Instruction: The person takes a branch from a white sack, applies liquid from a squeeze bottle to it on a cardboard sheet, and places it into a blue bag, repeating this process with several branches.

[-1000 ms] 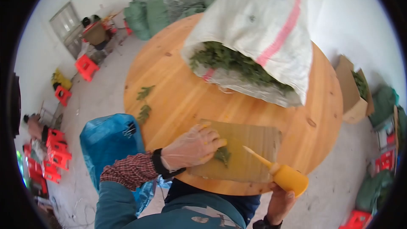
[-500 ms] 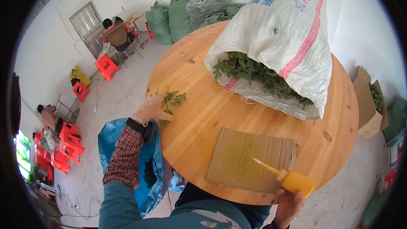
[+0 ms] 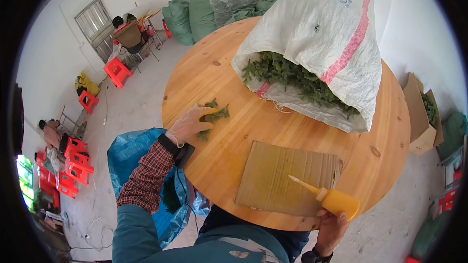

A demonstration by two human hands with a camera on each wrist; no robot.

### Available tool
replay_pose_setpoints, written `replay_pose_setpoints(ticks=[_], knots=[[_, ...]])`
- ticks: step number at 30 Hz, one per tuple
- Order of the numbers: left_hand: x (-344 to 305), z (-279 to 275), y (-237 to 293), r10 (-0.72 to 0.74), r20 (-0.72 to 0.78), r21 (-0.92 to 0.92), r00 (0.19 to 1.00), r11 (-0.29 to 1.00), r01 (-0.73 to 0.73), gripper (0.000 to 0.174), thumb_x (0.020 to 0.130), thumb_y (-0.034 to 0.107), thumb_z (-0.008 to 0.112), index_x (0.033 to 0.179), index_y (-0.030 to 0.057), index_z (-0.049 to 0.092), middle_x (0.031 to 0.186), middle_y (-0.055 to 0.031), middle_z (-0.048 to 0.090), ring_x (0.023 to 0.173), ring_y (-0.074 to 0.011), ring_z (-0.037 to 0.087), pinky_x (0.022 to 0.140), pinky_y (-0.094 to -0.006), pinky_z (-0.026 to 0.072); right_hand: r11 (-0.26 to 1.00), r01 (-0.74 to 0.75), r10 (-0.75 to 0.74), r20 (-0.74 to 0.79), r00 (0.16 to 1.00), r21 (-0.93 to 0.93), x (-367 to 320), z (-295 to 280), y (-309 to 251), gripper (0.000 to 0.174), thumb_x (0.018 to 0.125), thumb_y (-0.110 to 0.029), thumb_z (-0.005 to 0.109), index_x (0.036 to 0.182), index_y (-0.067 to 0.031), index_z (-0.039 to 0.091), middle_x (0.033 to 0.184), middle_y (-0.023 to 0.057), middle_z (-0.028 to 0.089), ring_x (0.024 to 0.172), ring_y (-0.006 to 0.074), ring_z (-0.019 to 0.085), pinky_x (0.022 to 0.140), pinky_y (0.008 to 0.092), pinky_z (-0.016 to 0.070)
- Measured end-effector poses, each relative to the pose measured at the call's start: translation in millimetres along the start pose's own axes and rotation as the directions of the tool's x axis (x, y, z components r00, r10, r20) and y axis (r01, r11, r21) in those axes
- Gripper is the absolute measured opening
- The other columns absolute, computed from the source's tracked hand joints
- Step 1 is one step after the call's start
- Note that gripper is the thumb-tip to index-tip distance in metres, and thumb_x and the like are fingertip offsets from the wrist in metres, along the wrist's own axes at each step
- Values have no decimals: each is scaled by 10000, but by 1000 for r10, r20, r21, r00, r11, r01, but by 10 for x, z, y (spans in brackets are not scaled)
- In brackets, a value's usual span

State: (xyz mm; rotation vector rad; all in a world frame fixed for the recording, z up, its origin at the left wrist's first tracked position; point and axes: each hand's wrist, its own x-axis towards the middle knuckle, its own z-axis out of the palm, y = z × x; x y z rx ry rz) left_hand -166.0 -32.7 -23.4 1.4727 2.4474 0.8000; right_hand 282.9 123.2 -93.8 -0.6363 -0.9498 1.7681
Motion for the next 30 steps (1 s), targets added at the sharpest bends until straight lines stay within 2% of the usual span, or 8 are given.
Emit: replay_pose_setpoints(ticks=[7, 9, 13, 17, 20, 22, 26, 30], knots=[[72, 47, 122, -13, -52, 3, 999, 1000, 13, 273, 831, 82, 600, 1084, 0, 664, 1005, -162, 601, 992, -293, 592, 867, -362, 468, 999, 16, -17, 34, 999, 33, 26, -13, 6, 454, 984, -357, 562, 1267, -4, 534, 1079, 130, 660, 839, 213, 639, 761, 327, 534], [-22, -173, 218, -61, -29, -324, 998, 945, 48, 218, 843, 52, 580, 1029, -22, 666, 972, -125, 617, 894, -212, 638, 759, -327, 509, 999, 9, -11, 34, 999, 50, 27, -28, 3, 456, 985, -357, 560, 1269, -2, 530, 1084, 132, 659, 843, 211, 637, 764, 325, 532], [-568, -687, 322, -246, -181, -515, 952, 848, 121, 220, 874, 46, 575, 1077, 3, 648, 960, -60, 655, 792, -134, 639, 701, -271, 515, 998, 1, -3, 44, 999, 59, 38, -5, -20, 457, 987, -355, 559, 1273, -1, 525, 1096, 135, 656, 843, 208, 635, 771, 323, 532], [-1321, -1108, 262, -392, -268, -408, 880, 874, 265, 229, 861, 59, 641, 1088, 32, 636, 929, -24, 674, 856, -128, 654, 747, -273, 525, 997, -10, 6, 58, 998, 71, 44, -40, 8, 459, 988, -354, 559, 1280, -2, 521, 1108, 135, 652, 842, 206, 635, 777, 320, 536], [-1861, -1064, -27, -440, -61, -422, 896, 825, 376, 261, 815, 81, 684, 1067, 16, 669, 1046, -79, 659, 905, -196, 658, 761, -285, 529, 997, -5, 1, 51, 999, 76, 48, -71, 16, 459, 988, -353, 560, 1286, -7, 519, 1117, 134, 650, 846, 206, 636, 778, 319, 539], [-2037, -967, -129, -156, 152, 222, 976, 968, 120, 305, 795, 141, 697, 1081, 38, 676, 1080, -124, 662, 935, -277, 661, 796, -324, 533, 997, -11, 8, 45, 999, 76, 48, -77, 31, 456, 989, -352, 561, 1294, -15, 517, 1129, 133, 649, 852, 207, 639, 777, 318, 542], [-1873, -979, 158, -289, 92, 340, 953, 909, 243, 343, 798, 201, 684, 1106, 50, 675, 1101, -149, 660, 982, -325, 639, 846, -356, 518, 997, -14, 9, 71, 997, 75, 41, -14, 0, 453, 988, -357, 562, 1297, -28, 519, 1142, 129, 650, 869, 210, 647, 775, 324, 546], [-1066, -950, 691, -300, 66, 157, 952, 945, 287, 337, 843, 221, 668, 1123, 34, 674, 1076, -155, 666, 981, -268, 646, 833, -357, 518, 996, -1, -6, 79, 997, 91, 41, 11, -3, 454, 986, -360, 566, 1300, -35, 521, 1153, 124, 652, 885, 214, 655, 772, 329, 551]])
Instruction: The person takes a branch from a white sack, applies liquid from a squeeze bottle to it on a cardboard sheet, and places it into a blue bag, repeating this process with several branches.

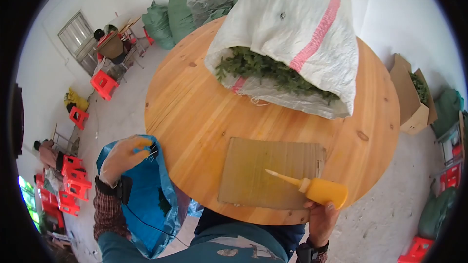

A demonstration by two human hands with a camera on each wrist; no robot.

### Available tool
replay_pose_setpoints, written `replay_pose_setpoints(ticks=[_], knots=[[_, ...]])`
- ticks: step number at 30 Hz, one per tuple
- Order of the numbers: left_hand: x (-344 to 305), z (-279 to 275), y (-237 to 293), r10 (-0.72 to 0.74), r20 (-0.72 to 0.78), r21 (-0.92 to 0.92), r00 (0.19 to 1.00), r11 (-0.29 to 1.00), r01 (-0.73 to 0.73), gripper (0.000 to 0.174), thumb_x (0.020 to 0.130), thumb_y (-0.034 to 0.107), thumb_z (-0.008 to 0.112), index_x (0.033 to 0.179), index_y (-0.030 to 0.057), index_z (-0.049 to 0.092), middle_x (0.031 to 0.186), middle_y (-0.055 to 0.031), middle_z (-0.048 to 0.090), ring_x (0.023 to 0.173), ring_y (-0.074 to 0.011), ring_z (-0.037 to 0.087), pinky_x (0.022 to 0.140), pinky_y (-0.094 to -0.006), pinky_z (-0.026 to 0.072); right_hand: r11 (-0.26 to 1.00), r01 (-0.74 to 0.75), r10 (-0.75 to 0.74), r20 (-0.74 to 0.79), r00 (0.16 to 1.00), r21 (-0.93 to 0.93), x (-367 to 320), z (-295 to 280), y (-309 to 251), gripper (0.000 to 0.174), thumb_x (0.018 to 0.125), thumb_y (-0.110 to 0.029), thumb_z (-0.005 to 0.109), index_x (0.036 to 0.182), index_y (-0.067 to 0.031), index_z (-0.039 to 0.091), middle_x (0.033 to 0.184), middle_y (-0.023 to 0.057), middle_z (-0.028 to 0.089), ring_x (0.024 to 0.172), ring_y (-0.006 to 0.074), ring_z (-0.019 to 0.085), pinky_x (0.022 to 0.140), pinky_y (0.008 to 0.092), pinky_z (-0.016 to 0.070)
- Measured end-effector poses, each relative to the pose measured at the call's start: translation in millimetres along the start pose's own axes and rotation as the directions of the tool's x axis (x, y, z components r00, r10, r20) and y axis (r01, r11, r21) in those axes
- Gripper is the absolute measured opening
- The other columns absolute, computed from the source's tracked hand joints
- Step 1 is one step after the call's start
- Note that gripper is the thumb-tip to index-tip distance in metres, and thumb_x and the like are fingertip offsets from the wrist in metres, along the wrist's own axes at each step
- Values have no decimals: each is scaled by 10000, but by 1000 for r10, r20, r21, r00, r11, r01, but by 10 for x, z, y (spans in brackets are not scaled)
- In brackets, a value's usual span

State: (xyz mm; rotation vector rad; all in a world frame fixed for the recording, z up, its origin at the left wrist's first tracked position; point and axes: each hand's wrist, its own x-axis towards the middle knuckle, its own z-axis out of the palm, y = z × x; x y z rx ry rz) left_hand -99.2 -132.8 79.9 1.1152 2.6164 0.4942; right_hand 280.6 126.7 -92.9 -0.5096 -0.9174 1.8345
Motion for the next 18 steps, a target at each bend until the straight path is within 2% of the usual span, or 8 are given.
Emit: replay_pose_setpoints(ticks=[3, 6, 10, 11, 12, 14, 15, 18], knots=[[607, 128, 350, 249, 21, 0, 968, 969, -249, 347, 861, 229, 641, 1153, 41, 656, 1094, -157, 660, 986, -278, 640, 847, -371, 507, 1000, 22, -22, -26, 999, 3, -9, -49, 33, 457, 984, -357, 571, 1298, -29, 521, 1152, 127, 653, 885, 216, 658, 772, 330, 554], [1321, 398, 696, 505, -37, 86, 862, 861, -501, 416, 865, 255, 628, 1230, 55, 609, 1126, -181, 645, 1017, -346, 622, 874, -410, 493, 999, 37, -37, -37, 999, 14, -13, -51, 32, 460, 980, -357, 577, 1292, -23, 523, 1147, 133, 654, 882, 217, 661, 770, 331, 556], [2379, 815, 1107, 309, -83, 177, 947, 940, -291, 680, 807, 373, 690, 1372, 46, 499, 1243, -229, 605, 1149, -387, 565, 970, -450, 437, 998, 50, -49, -29, 998, 39, -16, -38, 26, 468, 975, -359, 586, 1285, -15, 521, 1145, 147, 652, 877, 221, 664, 763, 337, 560], [2616, 941, 1114, 326, -91, 175, 941, 936, -307, 680, 807, 373, 690, 1372, 46, 499, 1243, -229, 605, 1149, -387, 565, 970, -450, 437, 998, 46, -46, -21, 999, 46, -14, -40, 23, 474, 974, -360, 587, 1286, -11, 515, 1149, 153, 648, 876, 224, 665, 759, 341, 562], [2878, 1101, 1117, 419, -276, 200, 865, 905, -375, 702, 810, 396, 689, 1385, 48, 486, 1274, -225, 592, 1181, -383, 547, 990, -445, 422, 998, 43, -43, -13, 999, 52, -5, -42, 16, 481, 973, -362, 588, 1288, -7, 509, 1154, 159, 644, 875, 227, 666, 756, 345, 564], [3244, 1294, 1208, 540, -592, 277, 598, 833, -478, 747, 817, 441, 688, 1413, 52, 461, 1337, -218, 565, 1244, -376, 513, 1030, -434, 393, 997, 57, -57, -11, 998, 50, 4, -43, 4, 486, 971, -359, 592, 1292, -5, 500, 1163, 165, 638, 879, 232, 666, 753, 349, 565], [3356, 1305, 1275, 548, -593, 276, 589, 826, -491, 747, 817, 441, 688, 1413, 52, 461, 1337, -218, 565, 1244, -376, 513, 1030, -434, 393, 997, 50, -50, -7, 999, 53, 0, -39, 2, 493, 969, -356, 595, 1296, -3, 491, 1171, 170, 633, 882, 238, 667, 750, 353, 566], [3531, 1250, 1497, 474, -268, 30, 839, 874, -484, 742, 823, 448, 670, 1421, 70, 449, 1380, -189, 542, 1279, -381, 474, 1066, -469, 356, 997, 44, -43, -8, 999, 58, -2, -13, 5, 502, 965, -347, 601, 1303, 2, 475, 1187, 179, 622, 892, 248, 666, 746, 358, 569]])
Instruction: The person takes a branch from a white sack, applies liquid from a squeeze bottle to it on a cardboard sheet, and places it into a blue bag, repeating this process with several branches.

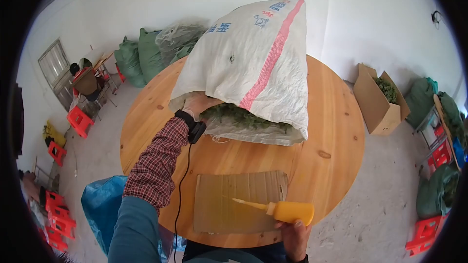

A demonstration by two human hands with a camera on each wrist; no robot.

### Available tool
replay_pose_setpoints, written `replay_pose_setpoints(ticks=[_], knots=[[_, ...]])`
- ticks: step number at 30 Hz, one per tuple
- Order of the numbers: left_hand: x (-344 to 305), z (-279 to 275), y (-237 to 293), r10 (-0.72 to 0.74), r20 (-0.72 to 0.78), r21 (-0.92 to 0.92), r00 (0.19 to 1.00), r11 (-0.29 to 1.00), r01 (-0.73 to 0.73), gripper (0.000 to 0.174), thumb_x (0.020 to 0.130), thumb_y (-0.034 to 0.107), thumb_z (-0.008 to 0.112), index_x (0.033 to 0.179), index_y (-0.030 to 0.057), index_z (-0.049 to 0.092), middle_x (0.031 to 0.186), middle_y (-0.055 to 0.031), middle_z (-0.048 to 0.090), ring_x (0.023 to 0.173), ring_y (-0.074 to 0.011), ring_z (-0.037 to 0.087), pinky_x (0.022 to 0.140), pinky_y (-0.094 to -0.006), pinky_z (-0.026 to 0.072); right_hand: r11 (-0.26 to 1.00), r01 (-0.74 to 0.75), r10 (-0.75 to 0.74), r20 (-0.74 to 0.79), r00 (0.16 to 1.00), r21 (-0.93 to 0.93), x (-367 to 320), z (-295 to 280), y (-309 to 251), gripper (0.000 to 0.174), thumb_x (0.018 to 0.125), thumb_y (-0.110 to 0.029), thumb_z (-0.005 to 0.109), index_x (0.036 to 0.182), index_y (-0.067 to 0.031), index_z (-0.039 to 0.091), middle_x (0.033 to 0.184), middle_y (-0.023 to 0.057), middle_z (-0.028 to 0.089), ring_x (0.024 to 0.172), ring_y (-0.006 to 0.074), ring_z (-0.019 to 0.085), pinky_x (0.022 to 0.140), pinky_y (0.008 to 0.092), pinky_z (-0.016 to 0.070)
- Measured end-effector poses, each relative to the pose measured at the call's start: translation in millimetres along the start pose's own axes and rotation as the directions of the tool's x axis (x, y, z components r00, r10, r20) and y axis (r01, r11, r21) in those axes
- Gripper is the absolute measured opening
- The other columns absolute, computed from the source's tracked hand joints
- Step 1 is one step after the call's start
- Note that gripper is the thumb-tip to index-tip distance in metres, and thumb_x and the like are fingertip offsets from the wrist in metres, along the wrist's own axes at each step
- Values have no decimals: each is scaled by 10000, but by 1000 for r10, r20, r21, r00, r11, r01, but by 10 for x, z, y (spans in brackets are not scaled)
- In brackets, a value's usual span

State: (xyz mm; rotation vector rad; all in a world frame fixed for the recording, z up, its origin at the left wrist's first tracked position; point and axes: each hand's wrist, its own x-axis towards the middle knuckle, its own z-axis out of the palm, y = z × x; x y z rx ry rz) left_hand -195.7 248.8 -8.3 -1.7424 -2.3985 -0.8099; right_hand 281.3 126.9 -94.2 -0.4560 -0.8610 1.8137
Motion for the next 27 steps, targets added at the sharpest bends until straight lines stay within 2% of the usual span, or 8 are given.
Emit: replay_pose_setpoints(ticks=[1, 4, 5, 9, 12, 17, 24, 27], knots=[[72, 82, -23, 9, -1, -5, 1000, 1000, -9, 742, 823, 448, 670, 1421, 70, 449, 1380, -189, 542, 1279, -381, 474, 1066, -469, 356, 1000, -6, 6, 0, 1000, 1, 4, 8, -6, 505, 964, -340, 604, 1306, 5, 468, 1194, 183, 618, 898, 253, 664, 745, 360, 570], [292, 437, -210, 89, -324, 176, 942, 984, -32, 689, 812, 445, 688, 1366, 71, 519, 1375, -160, 554, 1280, -368, 476, 1062, -460, 362, 1000, -6, 6, -14, 1000, 1, 13, 50, -27, 501, 961, -326, 607, 1305, 9, 465, 1198, 186, 615, 912, 258, 662, 751, 362, 569], [309, 443, -232, 93, -321, 173, 943, 984, -38, 689, 812, 445, 688, 1366, 71, 519, 1375, -160, 554, 1280, -368, 476, 1062, -460, 362, 1000, -14, 14, -21, 1000, 0, 13, 67, -39, 494, 960, -318, 608, 1301, 11, 469, 1195, 185, 617, 920, 259, 661, 759, 364, 567], [254, 413, -310, 74, -206, 155, 976, 987, -42, 616, 815, 388, 688, 1327, 73, 553, 1336, -154, 577, 1195, -378, 542, 982, -441, 440, 1000, -6, 7, -54, 999, 2, 41, 78, -22, 475, 944, -279, 622, 1291, 15, 483, 1168, 179, 630, 956, 273, 659, 799, 380, 559], [-86, 140, -21, 46, -29, -23, 999, 999, -46, 585, 818, 348, 672, 1327, 86, 549, 1294, -195, 582, 1118, -386, 587, 908, -435, 487, 1000, 9, -9, -67, 998, 4, 52, 65, -4, 457, 944, -277, 619, 1279, 7, 498, 1157, 170, 636, 944, 263, 652, 816, 381, 543], [-841, -175, 586, -60, 19, -110, 998, 992, 62, 544, 809, 280, 665, 1285, 38, 562, 1216, -216, 611, 1148, -377, 568, 950, -416, 453, 999, 8, -5, -74, 997, 52, 74, 122, -23, 430, 958, -318, 595, 1258, -17, 525, 1140, 145, 641, 860, 213, 624, 827, 360, 503], [-1544, -736, 1014, 134, 246, -134, 960, 986, -103, 478, 837, 282, 649, 1259, 66, 594, 1152, -225, 631, 1049, -372, 617, 904, -433, 488, 996, -7, 12, -58, 998, 84, -3, 34, 12, 467, 943, -298, 617, 1273, 6, 487, 1150, 164, 636, 961, 246, 653, 803, 336, 544], [-1538, -1026, 1029, 71, 268, -429, 961, 902, 53, 397, 884, 268, 633, 1211, 41, 620, 1015, -135, 656, 976, -265, 615, 860, -358, 477, 998, -24, 28, -67, 997, 62, -42, 39, 30, 479, 941, -308, 619, 1277, 5, 484, 1148, 158, 633, 965, 243, 652, 799, 332, 546]])
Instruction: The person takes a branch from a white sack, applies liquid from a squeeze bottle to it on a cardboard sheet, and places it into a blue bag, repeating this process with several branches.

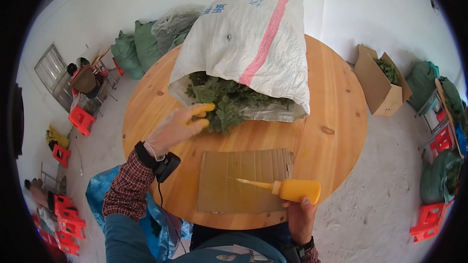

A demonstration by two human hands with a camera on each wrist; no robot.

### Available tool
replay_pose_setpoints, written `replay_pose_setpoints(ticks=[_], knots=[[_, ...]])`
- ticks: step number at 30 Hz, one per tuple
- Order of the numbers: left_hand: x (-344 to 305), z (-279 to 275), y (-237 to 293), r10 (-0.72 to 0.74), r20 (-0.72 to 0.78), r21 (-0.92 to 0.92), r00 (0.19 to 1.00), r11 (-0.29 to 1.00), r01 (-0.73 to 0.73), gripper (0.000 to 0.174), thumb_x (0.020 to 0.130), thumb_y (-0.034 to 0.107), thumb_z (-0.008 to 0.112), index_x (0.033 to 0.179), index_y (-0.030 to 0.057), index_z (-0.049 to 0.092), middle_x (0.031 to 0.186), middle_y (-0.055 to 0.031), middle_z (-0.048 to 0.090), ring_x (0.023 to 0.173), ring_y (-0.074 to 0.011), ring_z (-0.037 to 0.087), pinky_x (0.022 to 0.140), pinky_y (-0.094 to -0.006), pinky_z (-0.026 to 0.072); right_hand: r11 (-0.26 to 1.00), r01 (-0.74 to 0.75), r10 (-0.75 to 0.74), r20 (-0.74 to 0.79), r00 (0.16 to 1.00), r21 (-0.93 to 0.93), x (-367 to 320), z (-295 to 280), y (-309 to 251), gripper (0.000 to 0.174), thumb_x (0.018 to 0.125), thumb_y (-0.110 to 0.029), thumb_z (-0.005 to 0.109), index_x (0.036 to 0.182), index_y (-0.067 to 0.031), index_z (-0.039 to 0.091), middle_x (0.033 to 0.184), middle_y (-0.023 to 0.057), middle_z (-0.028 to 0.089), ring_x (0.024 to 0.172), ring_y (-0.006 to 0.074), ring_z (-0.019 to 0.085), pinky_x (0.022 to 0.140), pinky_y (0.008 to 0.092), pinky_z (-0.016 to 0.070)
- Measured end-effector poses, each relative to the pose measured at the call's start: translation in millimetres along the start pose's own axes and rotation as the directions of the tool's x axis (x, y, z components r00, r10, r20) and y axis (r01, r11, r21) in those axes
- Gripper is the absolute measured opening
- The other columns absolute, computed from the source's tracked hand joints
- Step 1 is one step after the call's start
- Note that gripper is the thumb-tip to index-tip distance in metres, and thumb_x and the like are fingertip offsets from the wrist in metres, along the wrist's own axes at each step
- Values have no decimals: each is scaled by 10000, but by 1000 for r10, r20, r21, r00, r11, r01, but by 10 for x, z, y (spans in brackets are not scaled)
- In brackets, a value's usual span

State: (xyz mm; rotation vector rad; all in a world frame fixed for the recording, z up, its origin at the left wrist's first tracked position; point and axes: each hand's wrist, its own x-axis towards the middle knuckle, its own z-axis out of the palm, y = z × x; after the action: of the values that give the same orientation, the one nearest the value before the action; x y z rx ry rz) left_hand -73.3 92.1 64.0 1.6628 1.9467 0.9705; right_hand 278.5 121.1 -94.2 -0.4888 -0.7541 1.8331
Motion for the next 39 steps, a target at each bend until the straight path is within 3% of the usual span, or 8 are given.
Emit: replay_pose_setpoints(ticks=[5, 9, 13, 16, 23, 30, 33, 39], knots=[[-138, -345, -129, -245, -79, 60, 966, 966, 250, 378, 892, 268, 625, 1185, 30, 632, 971, -119, 664, 911, -218, 618, 814, -331, 481, 997, -43, 44, 8, 999, -66, -86, 83, -44, 456, 964, -356, 589, 1250, -6, 528, 1065, 131, 660, 831, 189, 622, 844, 323, 488], [-290, -440, -650, -263, -183, 354, 947, 882, 312, 410, 829, 286, 643, 1170, 58, 645, 1037, -156, 687, 935, -330, 638, 831, -400, 490, 989, -37, 36, -3, 999, -146, 36, 133, -79, 452, 965, -356, 592, 1240, -2, 530, 1023, 124, 665, 828, 182, 625, 836, 307, 488], [-402, -246, -1317, 108, -182, 478, 977, 878, -8, 351, 834, 248, 649, 1091, 9, 645, 925, -175, 677, 830, -316, 641, 747, -424, 489, 981, 9, -7, 13, 1000, -194, 206, 98, -87, 423, 970, -345, 590, 1222, -10, 533, 978, 107, 661, 812, 171, 616, 814, 292, 489], [-396, -37, -1253, -214, -191, 512, 958, 811, 283, 375, 786, 362, 669, 955, 28, 684, 874, -198, 675, 874, -372, 639, 779, -460, 480, 981, 32, -19, 67, 998, -194, 290, 72, -61, 402, 977, -341, 587, 1210, -18, 535, 959, 93, 655, 800, 162, 606, 797, 283, 489], [-840, 34, -365, -342, -65, 299, 938, 890, 345, 374, 828, 365, 663, 930, 5, 670, 829, -201, 661, 766, -360, 636, 674, -437, 474, 995, -10, 13, 28, 1000, -104, 179, 114, -47, 409, 989, -387, 573, 1213, -46, 538, 981, 70, 656, 777, 147, 578, 754, 264, 481], [-1312, 568, 28, -137, 125, 75, 983, 989, 128, 342, 904, 370, 619, 954, 37, 678, 797, -183, 659, 755, -362, 636, 640, -415, 471, 1000, 15, -15, -4, 1000, -5, 161, 150, -55, 449, 991, -432, 553, 1249, -65, 530, 1077, 98, 654, 780, 147, 581, 717, 286, 496], [-1378, 483, 153, -364, 286, 121, 886, 932, 343, 358, 911, 383, 616, 963, 33, 672, 837, -186, 669, 784, -364, 642, 643, -419, 476, 1000, 14, -14, -9, 1000, 8, 121, 101, -52, 471, 993, -451, 538, 1264, -65, 524, 1105, 111, 652, 785, 152, 592, 720, 296, 504], [-1530, 359, 104, -327, 186, 444, 927, 869, 217, 352, 897, 382, 629, 1014, 52, 662, 830, -169, 647, 757, -327, 638, 646, -413, 492, 998, 9, -6, 46, 999, -63, 125, 47, -38, 510, 1001, -474, 504, 1290, -55, 511, 1149, 131, 648, 819, 172, 630, 782, 319, 523]])
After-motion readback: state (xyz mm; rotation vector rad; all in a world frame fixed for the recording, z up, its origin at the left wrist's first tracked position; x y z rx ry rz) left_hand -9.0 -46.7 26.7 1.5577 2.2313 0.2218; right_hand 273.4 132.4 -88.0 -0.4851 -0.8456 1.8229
